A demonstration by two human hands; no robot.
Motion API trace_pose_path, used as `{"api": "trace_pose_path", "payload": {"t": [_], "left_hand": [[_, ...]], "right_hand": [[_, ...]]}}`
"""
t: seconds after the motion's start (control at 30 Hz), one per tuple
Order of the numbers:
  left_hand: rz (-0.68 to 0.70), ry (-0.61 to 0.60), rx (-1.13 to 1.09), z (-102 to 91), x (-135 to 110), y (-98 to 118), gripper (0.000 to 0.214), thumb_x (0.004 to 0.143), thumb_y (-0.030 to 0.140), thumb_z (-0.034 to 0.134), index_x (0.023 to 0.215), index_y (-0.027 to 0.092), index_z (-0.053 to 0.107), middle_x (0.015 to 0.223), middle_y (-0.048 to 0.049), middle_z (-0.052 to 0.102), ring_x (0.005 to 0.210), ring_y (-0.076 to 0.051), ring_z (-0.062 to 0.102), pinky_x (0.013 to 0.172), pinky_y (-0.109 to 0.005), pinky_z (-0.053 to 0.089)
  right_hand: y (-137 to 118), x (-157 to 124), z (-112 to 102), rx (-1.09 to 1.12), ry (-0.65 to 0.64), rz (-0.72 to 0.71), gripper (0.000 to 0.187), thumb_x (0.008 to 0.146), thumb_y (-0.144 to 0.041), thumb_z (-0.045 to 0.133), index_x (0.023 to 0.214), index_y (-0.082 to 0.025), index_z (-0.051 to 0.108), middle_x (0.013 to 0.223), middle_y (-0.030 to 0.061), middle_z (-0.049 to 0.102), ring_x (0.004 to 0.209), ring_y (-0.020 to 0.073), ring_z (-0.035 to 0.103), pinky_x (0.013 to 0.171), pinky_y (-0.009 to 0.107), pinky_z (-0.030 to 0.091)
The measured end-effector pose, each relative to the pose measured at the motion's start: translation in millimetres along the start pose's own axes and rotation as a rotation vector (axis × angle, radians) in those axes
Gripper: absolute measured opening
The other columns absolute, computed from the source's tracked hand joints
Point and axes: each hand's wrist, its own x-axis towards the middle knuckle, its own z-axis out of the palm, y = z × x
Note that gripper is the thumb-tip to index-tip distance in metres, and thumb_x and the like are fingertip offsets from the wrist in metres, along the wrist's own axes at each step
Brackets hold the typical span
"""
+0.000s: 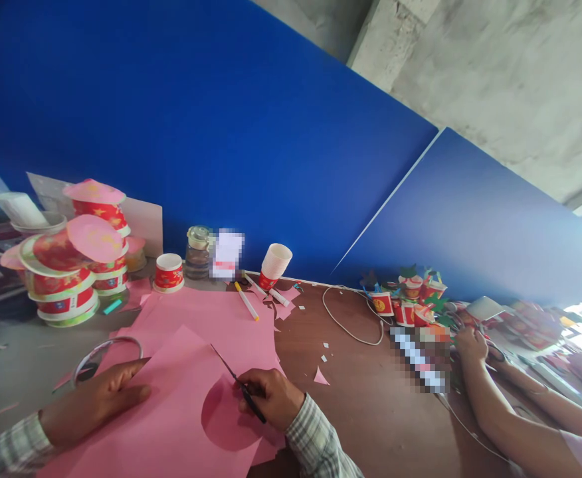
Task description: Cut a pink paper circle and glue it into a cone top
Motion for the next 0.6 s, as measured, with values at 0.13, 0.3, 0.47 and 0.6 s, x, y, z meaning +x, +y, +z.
{"api": "trace_pose_path", "payload": {"t": [0.13, 0.3, 0.47, 0.6], "left_hand": [[0.004, 0.040, 0.087, -0.2, -1.1, 1.6, 0.049, 0.060, 0.037, 0.060, 0.107, 0.027, 0.047, 0.098, 0.0025, 0.063, 0.086, -0.022, 0.054, 0.075, -0.031, 0.045], [-0.003, 0.090, 0.177, -1.6, -1.2, -0.3, 0.050, 0.058, 0.038, 0.061, 0.105, 0.026, 0.049, 0.098, 0.0015, 0.064, 0.087, -0.023, 0.053, 0.077, -0.031, 0.044], [0.015, 0.007, 0.025, 1.6, 0.0, 2.6, 0.049, 0.062, 0.034, 0.059, 0.108, 0.026, 0.046, 0.096, 0.0011, 0.064, 0.085, -0.022, 0.054, 0.073, -0.032, 0.046], [-0.009, -0.059, -0.162, 6.5, 0.0, 3.7, 0.052, 0.062, 0.033, 0.059, 0.111, 0.026, 0.041, 0.093, 0.0003, 0.065, 0.082, -0.023, 0.055, 0.070, -0.036, 0.048]], "right_hand": [[-0.1, -1.6, -2.8, -0.050, -0.018, -0.012, 0.023, 0.068, -0.025, 0.062, 0.089, -0.021, 0.065, 0.059, -0.0039, 0.060, 0.052, 0.0110, 0.053, 0.046, 0.015, 0.037], [2.0, 1.3, -4.5, -0.022, -0.023, -0.034, 0.021, 0.067, -0.028, 0.064, 0.087, -0.020, 0.065, 0.056, -0.0040, 0.057, 0.050, 0.0106, 0.050, 0.046, 0.016, 0.036], [5.3, 11.1, -8.6, 0.307, 0.102, -0.237, 0.047, 0.062, -0.049, 0.067, 0.096, -0.019, 0.058, 0.058, -0.0024, 0.056, 0.048, 0.0111, 0.046, 0.046, 0.019, 0.033], [4.9, 17.6, -6.4, 0.470, 0.063, -0.356, 0.056, 0.059, -0.057, 0.068, 0.097, -0.016, 0.058, 0.059, 0.0014, 0.059, 0.054, 0.0142, 0.049, 0.052, 0.022, 0.036]]}}
